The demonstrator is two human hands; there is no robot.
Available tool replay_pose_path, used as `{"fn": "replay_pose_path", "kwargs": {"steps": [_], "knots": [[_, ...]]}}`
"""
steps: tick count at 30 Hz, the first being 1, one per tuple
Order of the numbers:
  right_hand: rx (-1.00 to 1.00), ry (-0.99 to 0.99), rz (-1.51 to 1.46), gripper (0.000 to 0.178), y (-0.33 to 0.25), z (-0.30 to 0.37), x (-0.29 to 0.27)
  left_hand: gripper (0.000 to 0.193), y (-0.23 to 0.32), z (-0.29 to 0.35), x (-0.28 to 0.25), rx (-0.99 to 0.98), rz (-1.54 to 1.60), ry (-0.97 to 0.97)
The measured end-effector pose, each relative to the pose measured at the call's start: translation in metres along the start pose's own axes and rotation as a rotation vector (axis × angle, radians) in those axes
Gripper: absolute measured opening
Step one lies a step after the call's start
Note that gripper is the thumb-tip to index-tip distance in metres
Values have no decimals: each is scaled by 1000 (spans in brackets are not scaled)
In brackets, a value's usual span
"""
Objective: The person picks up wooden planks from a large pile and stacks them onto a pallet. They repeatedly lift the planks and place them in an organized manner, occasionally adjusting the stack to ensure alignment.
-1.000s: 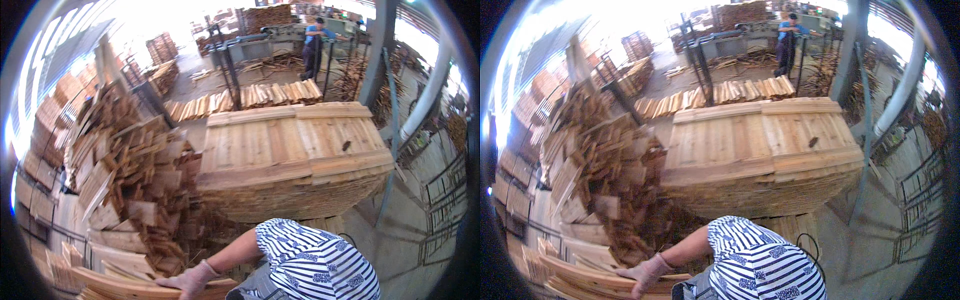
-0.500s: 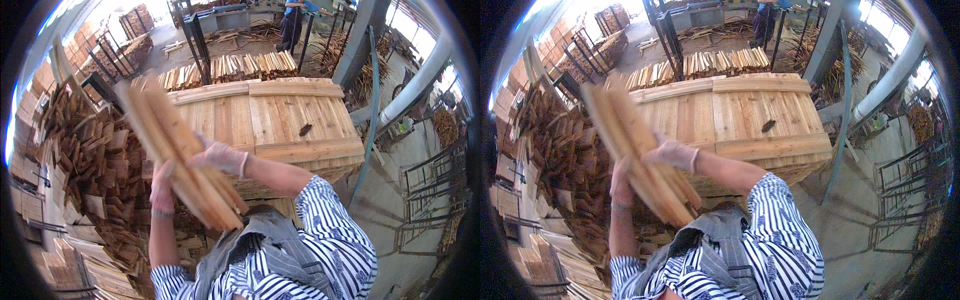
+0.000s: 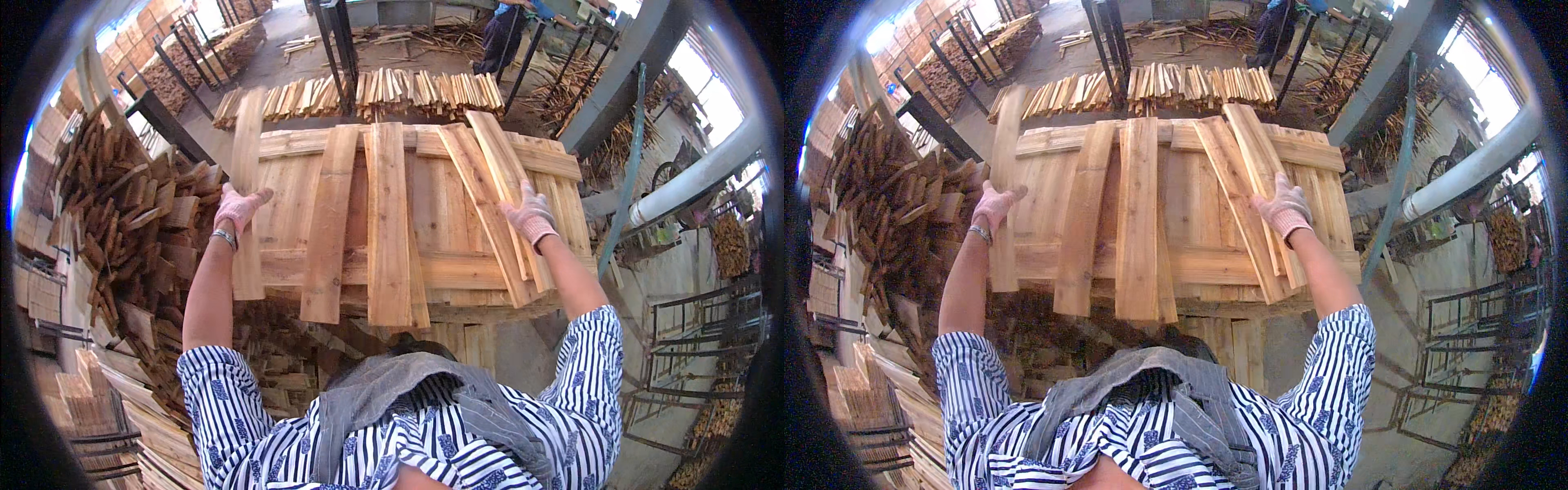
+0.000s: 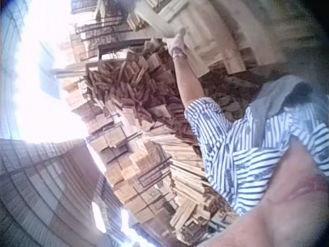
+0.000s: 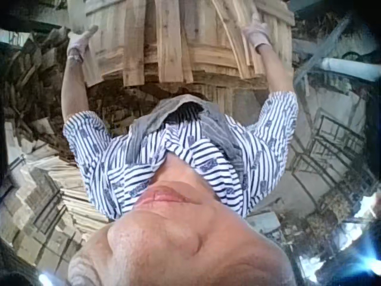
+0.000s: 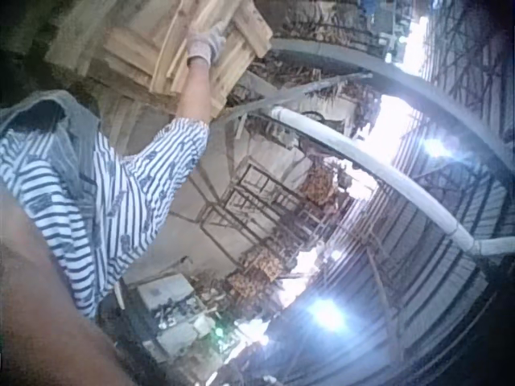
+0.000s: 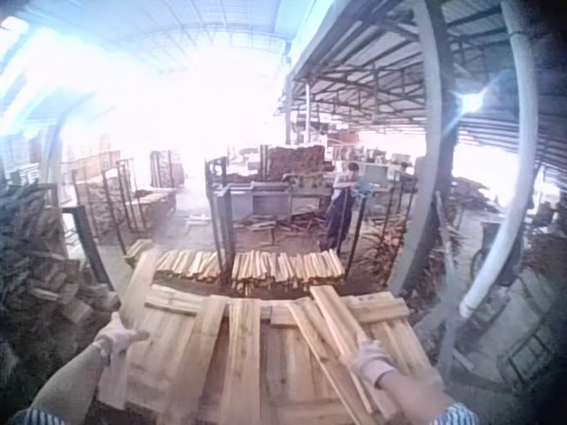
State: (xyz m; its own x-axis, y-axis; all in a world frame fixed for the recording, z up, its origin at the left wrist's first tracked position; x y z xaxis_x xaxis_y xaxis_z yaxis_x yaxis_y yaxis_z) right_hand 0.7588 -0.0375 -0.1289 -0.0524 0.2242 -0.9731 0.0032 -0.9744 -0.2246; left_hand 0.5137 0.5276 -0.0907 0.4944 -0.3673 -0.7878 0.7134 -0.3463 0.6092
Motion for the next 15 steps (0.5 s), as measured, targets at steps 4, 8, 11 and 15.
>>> {"fn": "replay_pose_path", "kwargs": {"steps": [4,8,11,15], "knots": [[-227,235,209,93,-26,17,6,114,-49,10,48,-1,-607,19],[-494,104,-269,106,-131,75,34,97,-47,29,57,16,-592,-18],[-252,-136,-220,114,-207,121,55,99,-46,13,38,117,-499,-109],[-187,-137,-144,114,-229,117,65,100,-51,27,34,254,-555,-47]]}}
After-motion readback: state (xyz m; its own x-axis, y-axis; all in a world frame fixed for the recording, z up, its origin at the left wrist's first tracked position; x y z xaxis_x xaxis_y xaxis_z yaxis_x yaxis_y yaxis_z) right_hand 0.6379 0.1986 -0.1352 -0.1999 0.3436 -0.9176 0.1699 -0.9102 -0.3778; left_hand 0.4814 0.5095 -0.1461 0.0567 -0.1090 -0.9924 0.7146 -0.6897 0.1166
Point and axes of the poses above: each hand's wrist, its own z-axis away from the middle knuckle, its own x-axis out of the palm, y = z × x, the point moved 2 cm from there along -z, towards the middle knuckle, and after that the axes turned 10 degrees about y, right-handed, at the moved point
